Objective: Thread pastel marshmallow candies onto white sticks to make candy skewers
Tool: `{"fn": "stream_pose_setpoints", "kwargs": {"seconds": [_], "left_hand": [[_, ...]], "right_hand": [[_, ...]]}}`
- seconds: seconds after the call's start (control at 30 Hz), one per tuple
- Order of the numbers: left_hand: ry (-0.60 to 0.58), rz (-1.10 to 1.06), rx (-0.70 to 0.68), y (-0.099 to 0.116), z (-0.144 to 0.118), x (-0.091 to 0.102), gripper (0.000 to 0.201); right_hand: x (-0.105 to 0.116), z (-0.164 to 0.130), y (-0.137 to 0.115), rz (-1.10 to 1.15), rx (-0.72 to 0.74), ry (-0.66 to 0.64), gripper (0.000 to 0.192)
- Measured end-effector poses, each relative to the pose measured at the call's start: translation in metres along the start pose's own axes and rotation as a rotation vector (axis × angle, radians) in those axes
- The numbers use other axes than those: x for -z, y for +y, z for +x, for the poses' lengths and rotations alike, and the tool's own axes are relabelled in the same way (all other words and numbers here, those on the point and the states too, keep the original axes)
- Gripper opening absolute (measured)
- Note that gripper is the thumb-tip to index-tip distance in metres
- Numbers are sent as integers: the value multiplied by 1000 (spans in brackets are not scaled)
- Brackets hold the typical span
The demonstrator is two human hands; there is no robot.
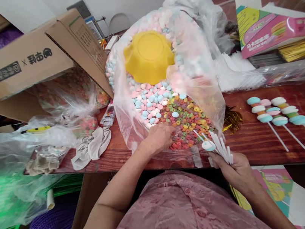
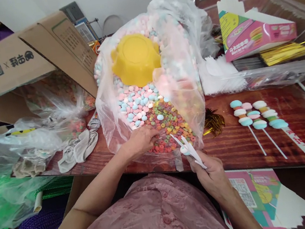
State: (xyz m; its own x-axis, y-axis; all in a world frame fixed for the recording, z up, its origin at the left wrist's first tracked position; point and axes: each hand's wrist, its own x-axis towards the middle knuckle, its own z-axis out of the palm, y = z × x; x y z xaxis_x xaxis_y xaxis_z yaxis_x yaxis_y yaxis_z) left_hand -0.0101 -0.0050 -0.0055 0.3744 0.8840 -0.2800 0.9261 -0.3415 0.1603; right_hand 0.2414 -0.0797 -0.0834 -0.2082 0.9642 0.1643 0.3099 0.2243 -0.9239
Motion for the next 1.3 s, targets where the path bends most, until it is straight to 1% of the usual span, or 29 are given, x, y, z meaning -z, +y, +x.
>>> {"fn": "stream_pose_setpoints", "kwargs": {"seconds": [0.13, 0.2, 0.23, 0.3, 0.4, 0.43, 0.5, 0.57, 0.67, 0.77, 0.83, 0.9, 0.97, 1.0, 1.07, 1.13, 1.2, 1.3], "left_hand": [[35, 47, -23, 2, 2, -5, 30], [84, 45, -53, 0, -2, -7, 25], [121, 36, -60, -2, -6, -9, 21], [233, -5, -66, -8, -15, -10, 15], [431, -178, -46, -21, -29, -13, 8], [476, -257, -27, -25, -33, -14, 7], [521, -376, 23, -32, -37, -16, 7], [540, -397, 62, -36, -39, -17, 9], [533, -397, 75, -39, -39, -16, 16], [521, -476, 80, -37, -38, -16, 21], [530, -551, 87, -34, -38, -16, 22], [530, -705, 79, -30, -39, -16, 17], [495, -954, 60, -25, -41, -15, 12], [464, -1088, 54, -22, -43, -14, 13], [393, -1311, 54, -18, -46, -12, 21], [353, -1420, 54, -14, -49, -11, 27], [375, -1426, 26, -12, -51, -11, 29], [479, -1262, -83, -9, -50, -13, 25]], "right_hand": [[0, -1, -3, -19, 29, -21, 35], [1, -2, -2, -37, 32, -26, 31], [1, -2, -1, -47, 32, -28, 29], [1, -3, 2, -65, 34, -34, 24], [2, -3, 6, -88, 59, -45, 20], [2, -2, 6, -98, 75, -50, 19], [2, 1, 4, -124, 116, -56, 17], [1, 4, 0, -149, 155, -76, 17], [-2, 8, -9, -154, 171, -113, 18], [-8, 8, -17, -121, 162, -139, 22], [-14, 10, -22, -89, 153, -187, 21], [-20, 14, -29, -63, 141, -237, 20], [-25, 18, -34, -56, 131, -263, 23], [-26, 21, -36, -58, 128, -267, 25], [-29, 24, -39, -59, 119, -279, 27], [-30, 24, -39, -57, 110, -302, 29], [-30, 23, -38, -63, 93, -324, 32], [-26, 20, -34, -102, 61, -317, 32]]}}
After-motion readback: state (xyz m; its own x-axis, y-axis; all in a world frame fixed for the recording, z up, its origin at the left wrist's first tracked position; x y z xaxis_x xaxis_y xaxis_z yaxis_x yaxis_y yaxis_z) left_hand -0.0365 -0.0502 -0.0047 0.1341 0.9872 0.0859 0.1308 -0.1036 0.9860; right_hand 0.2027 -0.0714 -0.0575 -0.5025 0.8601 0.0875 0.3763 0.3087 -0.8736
